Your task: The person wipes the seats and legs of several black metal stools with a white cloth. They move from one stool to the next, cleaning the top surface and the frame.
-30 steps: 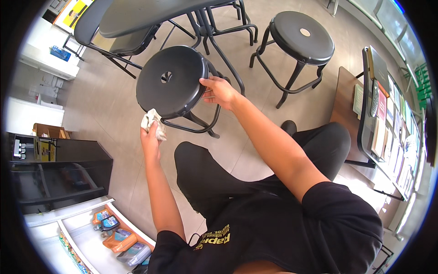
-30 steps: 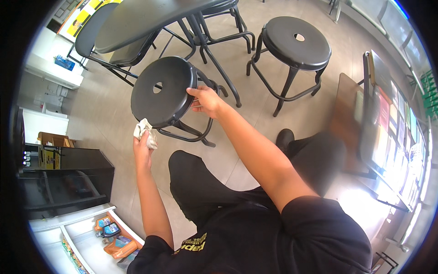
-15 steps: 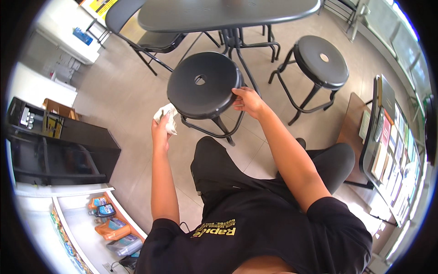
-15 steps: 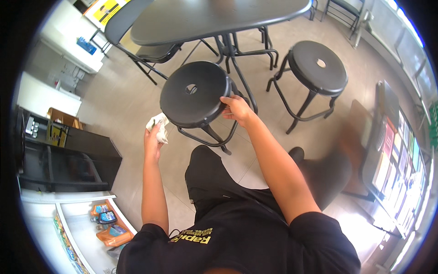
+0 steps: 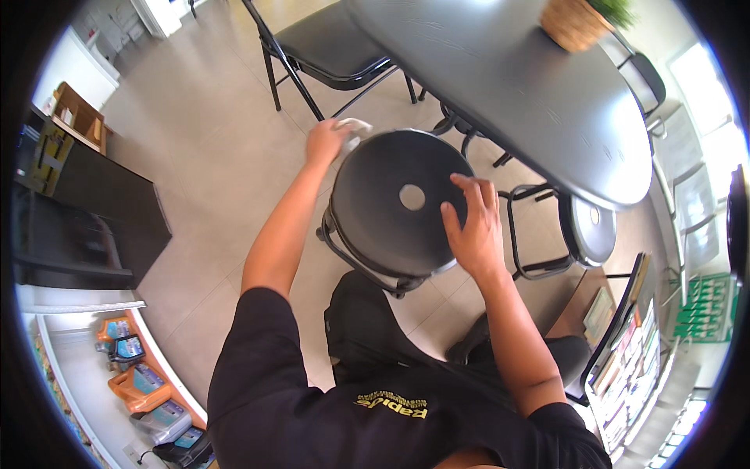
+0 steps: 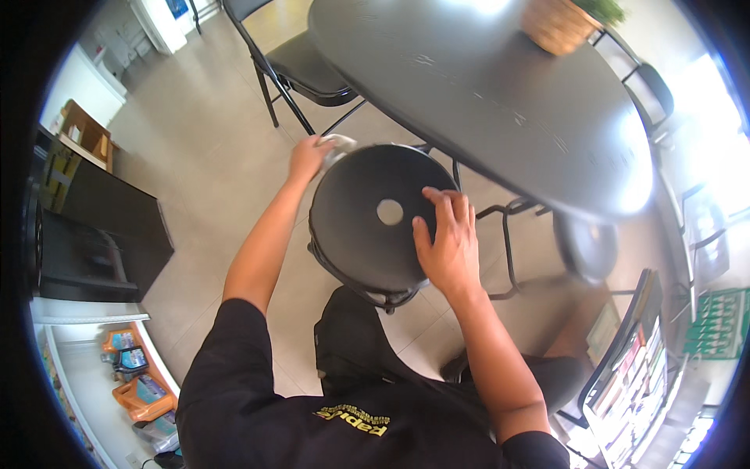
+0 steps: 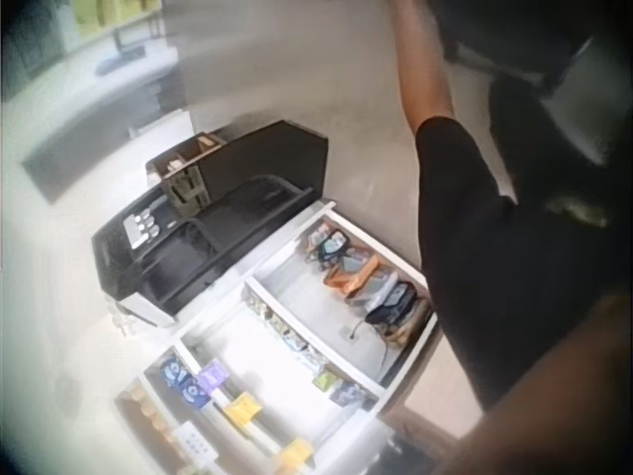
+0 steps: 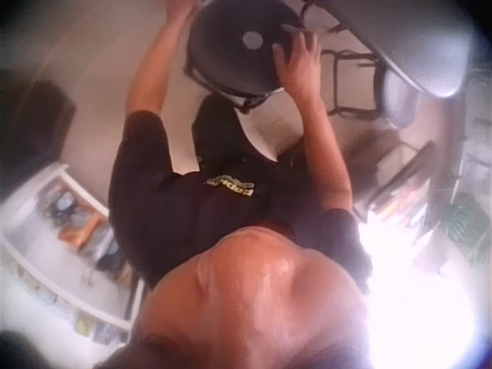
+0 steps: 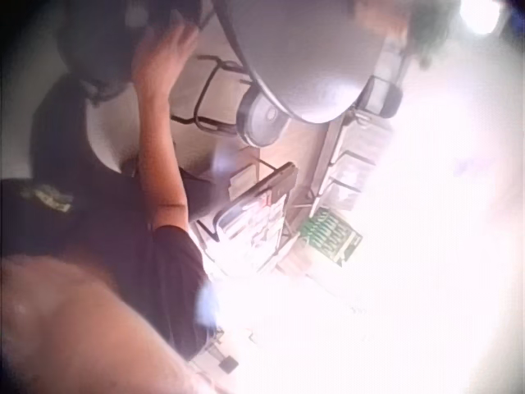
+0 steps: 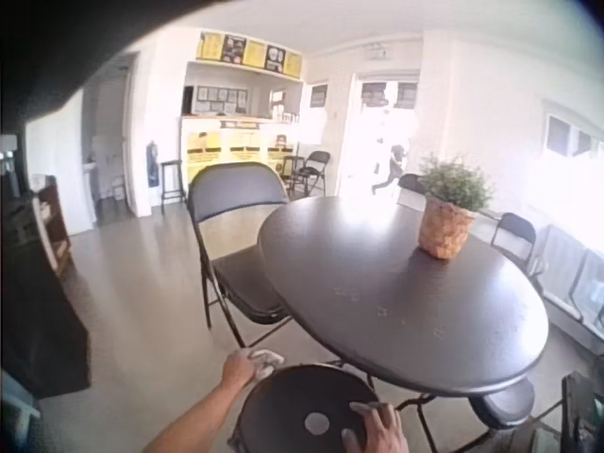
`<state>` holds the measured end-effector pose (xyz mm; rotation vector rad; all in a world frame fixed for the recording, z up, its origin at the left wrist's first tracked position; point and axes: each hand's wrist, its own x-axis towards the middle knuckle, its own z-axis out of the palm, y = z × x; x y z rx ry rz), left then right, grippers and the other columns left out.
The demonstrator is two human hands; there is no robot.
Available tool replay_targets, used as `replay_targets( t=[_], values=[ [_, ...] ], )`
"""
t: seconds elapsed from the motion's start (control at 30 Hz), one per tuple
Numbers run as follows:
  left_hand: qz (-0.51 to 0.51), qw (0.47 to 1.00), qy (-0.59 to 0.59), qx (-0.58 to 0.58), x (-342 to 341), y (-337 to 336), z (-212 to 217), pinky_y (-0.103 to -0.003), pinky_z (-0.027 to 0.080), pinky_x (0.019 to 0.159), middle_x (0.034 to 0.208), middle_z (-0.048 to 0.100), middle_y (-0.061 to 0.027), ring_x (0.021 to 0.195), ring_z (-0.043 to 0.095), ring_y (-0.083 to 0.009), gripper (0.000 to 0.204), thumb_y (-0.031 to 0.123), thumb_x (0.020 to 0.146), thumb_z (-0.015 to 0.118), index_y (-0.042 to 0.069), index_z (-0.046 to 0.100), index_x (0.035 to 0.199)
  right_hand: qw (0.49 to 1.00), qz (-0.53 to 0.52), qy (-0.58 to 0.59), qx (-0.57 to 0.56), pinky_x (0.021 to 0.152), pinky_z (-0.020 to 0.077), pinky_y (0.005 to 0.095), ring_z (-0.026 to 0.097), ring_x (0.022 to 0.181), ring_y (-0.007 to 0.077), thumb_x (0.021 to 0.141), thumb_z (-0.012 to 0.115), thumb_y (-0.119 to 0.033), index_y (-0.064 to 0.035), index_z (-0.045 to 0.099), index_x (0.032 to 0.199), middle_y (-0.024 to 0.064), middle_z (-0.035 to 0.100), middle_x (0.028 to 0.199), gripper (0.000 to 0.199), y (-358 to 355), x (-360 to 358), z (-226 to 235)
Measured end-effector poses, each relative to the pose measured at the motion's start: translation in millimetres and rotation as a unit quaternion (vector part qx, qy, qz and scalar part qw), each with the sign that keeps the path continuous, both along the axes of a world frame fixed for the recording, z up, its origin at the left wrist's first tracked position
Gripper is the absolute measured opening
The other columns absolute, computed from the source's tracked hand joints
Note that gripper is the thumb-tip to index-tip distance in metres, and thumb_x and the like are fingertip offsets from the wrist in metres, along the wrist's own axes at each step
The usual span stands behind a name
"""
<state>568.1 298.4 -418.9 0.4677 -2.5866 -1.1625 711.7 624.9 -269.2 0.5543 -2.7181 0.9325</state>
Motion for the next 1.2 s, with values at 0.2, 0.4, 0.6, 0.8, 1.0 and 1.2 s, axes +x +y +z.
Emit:
replay_targets(
  t=[0.2, 0.4, 0.6, 0.8, 1.0, 1.2],
  values=[
    [-0.145, 0.986, 0.073, 0.044, -145.6, 55.9, -44.4, -0.052, 0.056, 0.085, 0.107, 0.074, -0.0226, 0.103, 0.071, -0.0415, 0.04, 0.038, 0.088, 0.077, 0.001, 0.07, 0.104, 0.995, 0.054, -0.07, 0.042, 0.092, 0.0544, 0.0443, 0.064, 0.106, 0.0355, 0.09, 0.074, -0.004, -0.0065, 0.063, 0.134, 0.0166, 0.06, 0.123, 0.046, -33.0, -13.2, 12.9],
    [-0.466, 0.881, -0.006, 0.081, -201.5, 135.4, -84.9, -0.054, 0.055, 0.095, 0.123, 0.072, -0.0171, 0.113, 0.069, -0.0404, 0.039, 0.038, 0.095, 0.074, 0.01, 0.068, 0.122, 0.98, 0.033, -0.184, 0.071, 0.083, 0.0574, 0.0393, 0.067, 0.097, 0.0298, 0.089, 0.076, -0.003, -0.0057, 0.065, 0.133, 0.015, 0.059, 0.124, 0.045, -38.8, -28.4, 5.1],
    [-0.522, 0.852, 0.027, -0.004, -186.9, 137.9, -147.7, -0.051, 0.052, 0.103, 0.139, 0.063, -0.0084, 0.122, 0.064, -0.0381, 0.027, 0.03, 0.096, 0.073, 0.017, 0.072, 0.12, 0.962, -0.002, -0.251, 0.11, 0.079, 0.055, 0.0345, 0.065, 0.091, 0.0211, 0.091, 0.077, -0.006, -0.0058, 0.067, 0.129, 0.0127, 0.059, 0.124, 0.039, -42.4, -37.7, -11.8],
    [-0.502, 0.864, 0.033, -0.008, -150.4, 72.5, -160.7, -0.047, 0.051, 0.107, 0.151, 0.057, -0.007, 0.131, 0.059, -0.0358, 0.018, 0.024, 0.098, 0.07, 0.016, 0.074, 0.114, 0.961, -0.026, -0.26, 0.09, 0.073, 0.0508, 0.0326, 0.06, 0.082, 0.0179, 0.091, 0.076, -0.007, -0.0054, 0.069, 0.124, 0.0106, 0.06, 0.119, 0.034, -38.8, -45.6, -17.5],
    [-0.365, 0.918, 0.154, -0.012, -76.2, -1.8, -187.4, -0.045, 0.05, 0.11, 0.151, 0.058, -0.0081, 0.133, 0.058, -0.0343, 0.017, 0.014, 0.093, 0.075, 0.013, 0.073, 0.11, 0.966, -0.025, -0.243, 0.087, 0.073, 0.0511, 0.0323, 0.06, 0.082, 0.0176, 0.09, 0.075, -0.005, -0.0044, 0.069, 0.125, 0.0101, 0.06, 0.118, 0.035, -36.8, -42.1, -21.1],
    [-0.247, 0.938, 0.239, -0.051, -47.3, -11.0, -233.8, -0.046, 0.049, 0.113, 0.152, 0.056, -0.0094, 0.133, 0.057, -0.035, 0.017, 0.009, 0.092, 0.075, 0.009, 0.073, 0.109, 0.971, -0.02, -0.223, 0.089, 0.08, 0.0534, 0.0331, 0.061, 0.086, 0.0181, 0.091, 0.074, -0.006, -0.0057, 0.068, 0.131, 0.0104, 0.059, 0.122, 0.04, -32.4, -35.2, -23.2]
  ],
)
